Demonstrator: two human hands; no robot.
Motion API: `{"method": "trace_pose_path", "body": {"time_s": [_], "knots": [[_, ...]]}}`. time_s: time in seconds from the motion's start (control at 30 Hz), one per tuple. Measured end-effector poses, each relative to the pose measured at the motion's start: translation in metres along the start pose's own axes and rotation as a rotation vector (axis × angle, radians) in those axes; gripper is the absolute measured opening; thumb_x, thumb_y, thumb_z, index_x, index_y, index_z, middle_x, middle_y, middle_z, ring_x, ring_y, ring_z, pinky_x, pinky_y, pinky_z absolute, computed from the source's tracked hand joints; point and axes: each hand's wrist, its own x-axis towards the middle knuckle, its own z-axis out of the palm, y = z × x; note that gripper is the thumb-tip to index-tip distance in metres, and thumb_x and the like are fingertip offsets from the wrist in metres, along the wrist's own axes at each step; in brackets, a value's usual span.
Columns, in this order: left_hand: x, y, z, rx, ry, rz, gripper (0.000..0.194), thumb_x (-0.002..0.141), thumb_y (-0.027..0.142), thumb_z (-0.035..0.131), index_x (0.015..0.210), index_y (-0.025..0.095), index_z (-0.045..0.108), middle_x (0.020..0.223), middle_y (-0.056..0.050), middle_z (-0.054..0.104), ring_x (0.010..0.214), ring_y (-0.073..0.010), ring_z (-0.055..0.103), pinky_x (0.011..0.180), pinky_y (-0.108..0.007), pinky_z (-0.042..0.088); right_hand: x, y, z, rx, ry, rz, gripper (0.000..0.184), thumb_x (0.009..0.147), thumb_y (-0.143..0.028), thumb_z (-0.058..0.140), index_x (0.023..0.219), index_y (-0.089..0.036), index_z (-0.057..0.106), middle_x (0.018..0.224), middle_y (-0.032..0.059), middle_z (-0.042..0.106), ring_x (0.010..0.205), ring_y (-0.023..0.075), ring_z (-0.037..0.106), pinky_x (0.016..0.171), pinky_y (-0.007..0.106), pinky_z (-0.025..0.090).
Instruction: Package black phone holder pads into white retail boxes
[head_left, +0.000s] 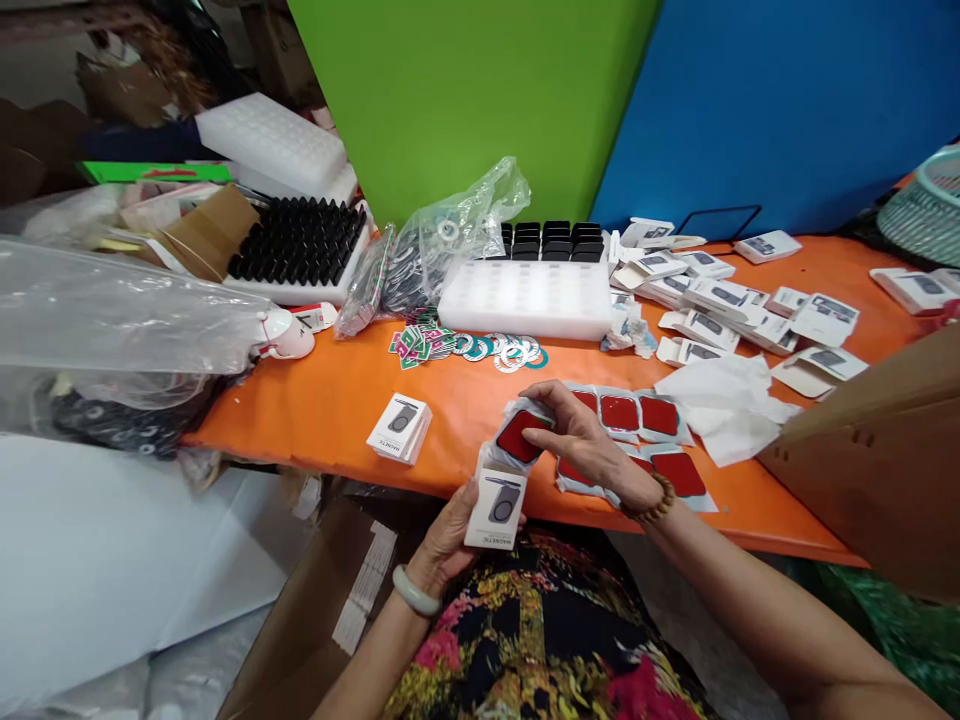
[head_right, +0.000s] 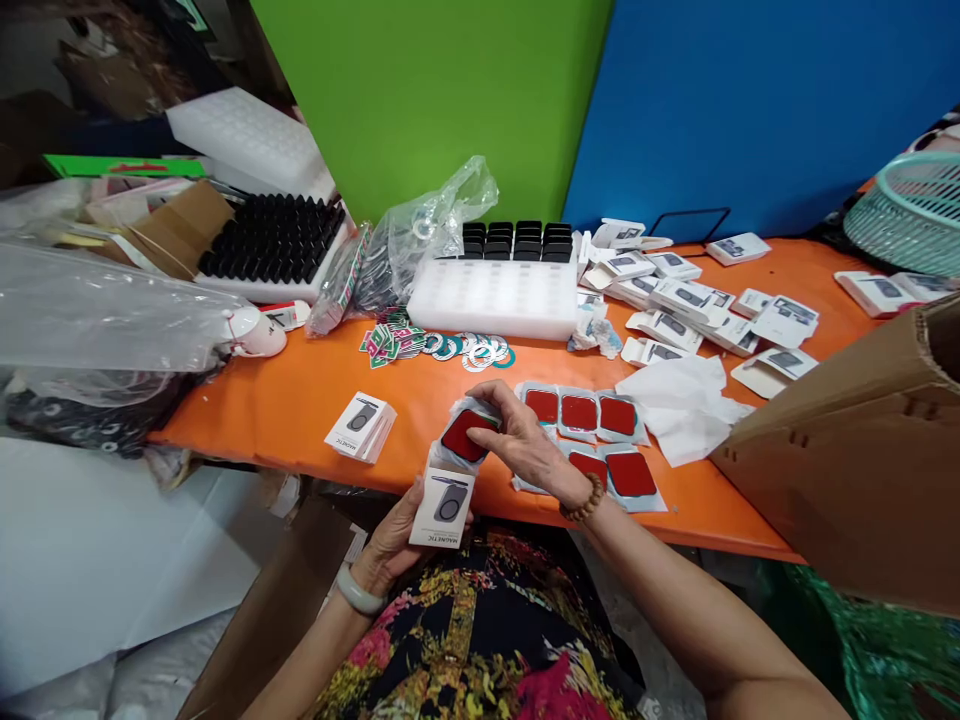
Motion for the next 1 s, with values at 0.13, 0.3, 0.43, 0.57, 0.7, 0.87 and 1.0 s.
{"method": "trace_pose_path", "body": {"time_s": [0.13,0.3,0.43,0.57,0.7,0.87,1.0], "knots": [[0.0,-0.006,-0.003,0.01,-0.053,0.016,0.059,0.068,0.056,0.074,0.105,0.011,0.066,0.085,-0.012,0.074,0.082,-0.0278,0.07,0.079,-0.039,0.054,-0.001,0.002,0.005,-0.104,-0.022,-0.003,0.027,0.079,-0.022,0.062,0.103,-0.023,0.049,0.096,0.0014,0.056,0.089,0.0155,0.056,0.081,0.031,0.048],[0.003,-0.008,-0.001,0.012,-0.06,0.03,0.06,0.067,0.058,0.073,0.104,0.011,0.066,0.083,-0.011,0.073,0.079,-0.0271,0.07,0.079,-0.04,0.053,-0.004,0.009,0.007,-0.211,-0.106,0.039,0.03,0.079,-0.016,0.057,0.106,-0.023,0.047,0.097,0.0011,0.059,0.089,0.0156,0.058,0.08,0.032,0.049],[0.006,-0.01,0.002,-0.009,-0.04,0.024,0.06,0.069,0.056,0.073,0.108,0.012,0.065,0.086,-0.011,0.073,0.079,-0.0267,0.07,0.078,-0.04,0.053,-0.007,0.009,0.01,-0.326,-0.108,0.046,0.03,0.081,-0.013,0.054,0.109,-0.022,0.046,0.102,0.0037,0.06,0.095,0.0172,0.06,0.085,0.036,0.049],[0.008,-0.015,-0.001,-0.029,-0.039,0.012,0.061,0.069,0.057,0.073,0.108,0.012,0.064,0.086,-0.011,0.073,0.081,-0.0263,0.069,0.078,-0.039,0.053,-0.009,0.01,0.01,-0.4,-0.137,0.024,0.029,0.082,-0.012,0.054,0.109,-0.022,0.047,0.106,0.0057,0.062,0.098,0.0186,0.061,0.088,0.038,0.05],[0.009,-0.022,-0.003,-0.035,-0.045,0.003,0.064,0.067,0.056,0.075,0.113,0.014,0.062,0.089,-0.01,0.073,0.083,-0.0253,0.069,0.079,-0.037,0.053,-0.012,0.013,0.008,-0.404,-0.209,0.026,0.03,0.082,-0.013,0.055,0.11,-0.022,0.049,0.11,0.0061,0.062,0.102,0.0185,0.061,0.091,0.038,0.049],[0.009,-0.026,-0.005,-0.022,-0.093,-0.011,0.067,0.063,0.052,0.079,0.118,0.019,0.06,0.099,-0.008,0.071,0.092,-0.0248,0.067,0.083,-0.035,0.051,-0.025,0.018,0.012,-0.409,-0.238,0.068,0.028,0.082,-0.016,0.057,0.109,-0.02,0.051,0.111,0.0085,0.063,0.103,0.0201,0.061,0.091,0.039,0.049],[0.007,-0.022,-0.011,0.051,-0.174,-0.059,0.066,0.062,0.047,0.082,0.118,0.019,0.061,0.104,-0.009,0.07,0.099,-0.0254,0.064,0.089,-0.035,0.047,-0.034,0.025,0.013,-0.405,-0.234,0.063,0.029,0.084,-0.017,0.056,0.112,-0.021,0.051,0.114,0.008,0.063,0.106,0.0201,0.06,0.093,0.039,0.048]]}}
